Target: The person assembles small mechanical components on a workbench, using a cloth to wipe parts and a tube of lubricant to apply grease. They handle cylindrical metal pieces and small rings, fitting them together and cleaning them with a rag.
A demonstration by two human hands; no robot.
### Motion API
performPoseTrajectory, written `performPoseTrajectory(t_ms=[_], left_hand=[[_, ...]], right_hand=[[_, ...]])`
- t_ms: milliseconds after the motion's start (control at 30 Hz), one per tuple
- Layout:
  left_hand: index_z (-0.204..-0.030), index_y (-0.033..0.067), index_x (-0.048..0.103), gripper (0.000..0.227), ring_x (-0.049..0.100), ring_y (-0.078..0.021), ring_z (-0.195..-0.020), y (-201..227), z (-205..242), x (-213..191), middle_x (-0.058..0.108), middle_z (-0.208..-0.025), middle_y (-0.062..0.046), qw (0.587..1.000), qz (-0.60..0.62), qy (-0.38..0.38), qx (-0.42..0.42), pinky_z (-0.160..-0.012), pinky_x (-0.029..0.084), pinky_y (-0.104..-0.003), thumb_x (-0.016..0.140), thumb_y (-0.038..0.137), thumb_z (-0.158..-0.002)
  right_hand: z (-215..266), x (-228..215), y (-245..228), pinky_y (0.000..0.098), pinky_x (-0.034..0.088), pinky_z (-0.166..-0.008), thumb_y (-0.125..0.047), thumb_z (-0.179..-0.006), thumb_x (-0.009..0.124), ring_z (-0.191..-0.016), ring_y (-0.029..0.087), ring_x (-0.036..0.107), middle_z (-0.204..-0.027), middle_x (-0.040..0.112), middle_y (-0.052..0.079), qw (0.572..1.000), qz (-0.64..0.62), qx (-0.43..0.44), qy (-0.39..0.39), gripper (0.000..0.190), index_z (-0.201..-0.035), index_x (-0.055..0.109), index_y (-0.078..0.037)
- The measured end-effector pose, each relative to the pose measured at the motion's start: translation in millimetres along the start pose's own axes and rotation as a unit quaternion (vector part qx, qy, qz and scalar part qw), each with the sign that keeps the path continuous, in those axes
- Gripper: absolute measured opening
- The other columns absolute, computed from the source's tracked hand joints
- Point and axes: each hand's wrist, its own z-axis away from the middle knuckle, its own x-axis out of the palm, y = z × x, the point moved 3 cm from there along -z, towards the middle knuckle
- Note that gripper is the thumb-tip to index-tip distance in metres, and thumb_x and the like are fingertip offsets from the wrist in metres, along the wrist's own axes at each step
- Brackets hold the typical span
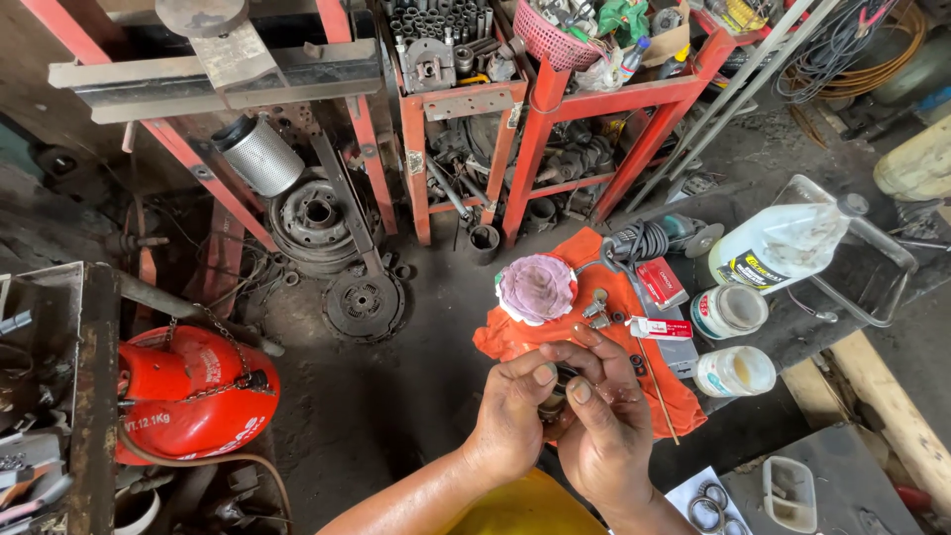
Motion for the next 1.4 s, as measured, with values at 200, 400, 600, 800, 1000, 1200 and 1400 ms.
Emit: performPoseTrajectory(t_ms=[200, 400, 600, 800, 1000, 1200, 1400], left_hand=[[-0.089, 0.0013, 0.066, 0.039, 0.031, -0.0069, -0.046, 7.1, -4.2, 5.3, 0.04, -0.056, 0.002, 1.0, 0.0, -0.03, -0.002, -0.039, 0.026, -0.025, 0.06, 0.039, -0.097], [-0.09, 0.0018, 0.067, 0.042, 0.03, -0.0069, -0.045, 3.8, -7.5, 2.8, 0.036, -0.057, 0.004, 0.999, -0.024, -0.04, -0.011, -0.039, 0.026, -0.025, 0.06, 0.042, -0.097], [-0.091, 0.0008, 0.067, 0.042, 0.03, -0.0068, -0.044, 0.5, -10.8, -0.2, 0.037, -0.055, 0.003, 0.998, -0.024, -0.04, -0.034, -0.038, 0.025, -0.025, 0.061, 0.042, -0.094], [-0.104, -0.0063, 0.071, 0.052, 0.042, -0.0102, -0.045, -4.1, -12.6, 0.4, 0.054, -0.06, -0.006, 0.998, 0.014, -0.025, -0.049, -0.038, 0.029, -0.026, 0.066, 0.043, -0.09], [-0.079, 0.0013, 0.059, 0.033, 0.034, -0.0125, -0.042, -8.8, -19.0, -1.6, 0.048, -0.057, -0.01, 0.996, 0.038, -0.009, -0.081, -0.035, 0.021, -0.026, 0.059, 0.031, -0.094], [-0.074, 0.0023, 0.056, 0.032, 0.044, -0.0174, -0.046, -7.4, -20.8, -3.6, 0.052, -0.06, -0.015, 0.988, 0.024, 0.028, -0.148, -0.039, 0.027, -0.026, 0.056, 0.03, -0.089], [-0.076, 0.0031, 0.059, 0.03, 0.042, -0.0144, -0.049, -8.2, -19.0, -2.9, 0.053, -0.062, -0.011, 0.989, 0.011, 0.011, -0.149, -0.04, 0.025, -0.024, 0.053, 0.029, -0.089]], right_hand=[[-0.8, -8.1, 1.6, 0.0379, 0.047, -0.102, -0.018, -0.088, 0.07, -0.113, 0.026, 0.062, -0.119, 0.067, 0.021, 0.999, -0.03, 0.035, 0.02, 0.062, -0.143, 0.049, 0.002], [-2.5, -5.8, 1.5, 0.0378, 0.048, -0.101, -0.019, -0.089, 0.071, -0.112, 0.025, 0.063, -0.117, 0.069, 0.02, 0.999, -0.048, 0.006, 0.018, 0.059, -0.142, 0.051, 0.002], [-5.9, -7.7, 2.6, 0.0366, 0.048, -0.103, -0.018, -0.091, 0.071, -0.113, 0.025, 0.063, -0.117, 0.069, 0.019, 0.997, -0.075, -0.009, -0.001, 0.06, -0.143, 0.05, 0.003], [-6.0, -6.6, 0.4, 0.0369, 0.048, -0.102, -0.018, -0.091, 0.071, -0.111, 0.025, 0.064, -0.116, 0.069, 0.019, 0.996, -0.086, 0.0, -0.001, 0.058, -0.142, 0.051, 0.003], [-9.0, -10.6, 4.3, 0.0367, 0.048, -0.1, -0.019, -0.089, 0.07, -0.109, 0.023, 0.063, -0.118, 0.066, 0.016, 0.994, -0.104, 0.038, 0.023, 0.06, -0.143, 0.052, -0.001], [-10.7, -6.5, -1.9, 0.0373, 0.05, -0.095, -0.015, -0.09, 0.068, -0.105, 0.024, 0.064, -0.117, 0.067, 0.015, 0.988, -0.138, 0.061, 0.011, 0.056, -0.142, 0.051, -0.001], [-13.3, -7.0, -4.5, 0.045, 0.042, -0.11, -0.015, -0.081, 0.059, -0.124, 0.031, 0.058, -0.143, 0.061, 0.023, 0.979, -0.114, 0.145, 0.081, 0.076, -0.154, 0.043, 0.0]])
